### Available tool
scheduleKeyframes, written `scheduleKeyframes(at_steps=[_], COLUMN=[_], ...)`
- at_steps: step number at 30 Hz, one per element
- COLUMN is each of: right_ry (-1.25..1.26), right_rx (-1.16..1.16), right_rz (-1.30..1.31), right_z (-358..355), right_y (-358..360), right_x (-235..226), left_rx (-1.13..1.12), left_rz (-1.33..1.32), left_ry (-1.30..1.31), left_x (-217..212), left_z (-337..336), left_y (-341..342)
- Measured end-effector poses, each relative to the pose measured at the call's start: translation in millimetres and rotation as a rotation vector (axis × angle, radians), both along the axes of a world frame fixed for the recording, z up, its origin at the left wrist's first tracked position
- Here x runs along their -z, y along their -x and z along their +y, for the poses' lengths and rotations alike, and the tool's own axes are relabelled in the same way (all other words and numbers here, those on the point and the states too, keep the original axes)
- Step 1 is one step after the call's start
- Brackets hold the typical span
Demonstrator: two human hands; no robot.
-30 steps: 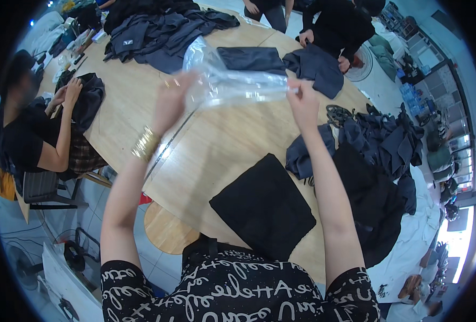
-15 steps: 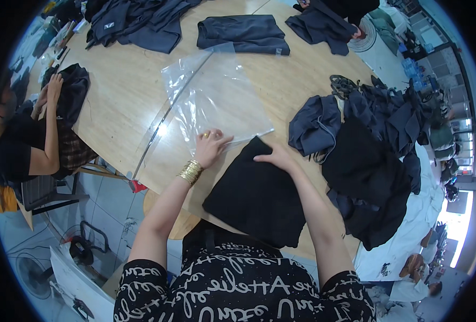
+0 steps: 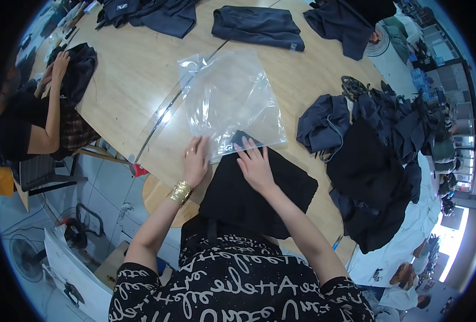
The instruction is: Fold fabric garments and place them neatly inside transparent plastic bags.
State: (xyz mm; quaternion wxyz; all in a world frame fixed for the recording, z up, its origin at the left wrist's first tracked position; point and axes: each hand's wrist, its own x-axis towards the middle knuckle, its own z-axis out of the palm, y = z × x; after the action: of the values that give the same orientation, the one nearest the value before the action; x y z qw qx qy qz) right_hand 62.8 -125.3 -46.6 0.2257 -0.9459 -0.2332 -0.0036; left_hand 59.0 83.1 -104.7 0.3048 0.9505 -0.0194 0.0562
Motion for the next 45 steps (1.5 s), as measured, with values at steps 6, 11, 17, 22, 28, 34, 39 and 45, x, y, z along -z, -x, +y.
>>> scheduleKeyframes(at_steps=[6, 11, 17, 22, 28, 34, 39, 45], right_ry=[0.120, 0.216, 0.460, -0.017, 0.071, 0.207, -0.549, -0.456], right_rx=[-0.499, -0.193, -0.241, -0.212, -0.061, -0.009, -0.129, 0.372], right_rz=[-0.018, -0.133, -0.260, -0.095, -0.306, -0.241, 0.657, 0.896], right_z=[12.4, 24.1, 29.8, 23.6, 33.0, 76.5, 40.3, -102.9], right_y=[76.2, 18.1, 38.2, 3.7, -0.1, -37.5, -69.5, -174.8], right_x=[14.3, 3.6, 20.9, -10.3, 11.9, 28.3, -19.0, 6.3], left_rx=[0.127, 0.111, 0.035, -0.050, -0.145, -0.046, -0.592, -0.312], left_rz=[0.003, -0.015, -0.087, 0.058, 0.073, -0.160, 0.160, 0.346], left_ry=[0.009, -0.047, 0.075, 0.199, 0.575, 0.503, 1.199, 1.193], left_x=[-0.8, 4.4, 2.4, -4.3, -28.8, -32.3, -13.0, -19.1], left_z=[3.2, 1.6, -3.8, -7.6, -32.2, -30.1, 5.3, -52.1], left_y=[4.5, 1.7, -4.8, 6.8, 4.9, -12.7, 12.8, -10.5])
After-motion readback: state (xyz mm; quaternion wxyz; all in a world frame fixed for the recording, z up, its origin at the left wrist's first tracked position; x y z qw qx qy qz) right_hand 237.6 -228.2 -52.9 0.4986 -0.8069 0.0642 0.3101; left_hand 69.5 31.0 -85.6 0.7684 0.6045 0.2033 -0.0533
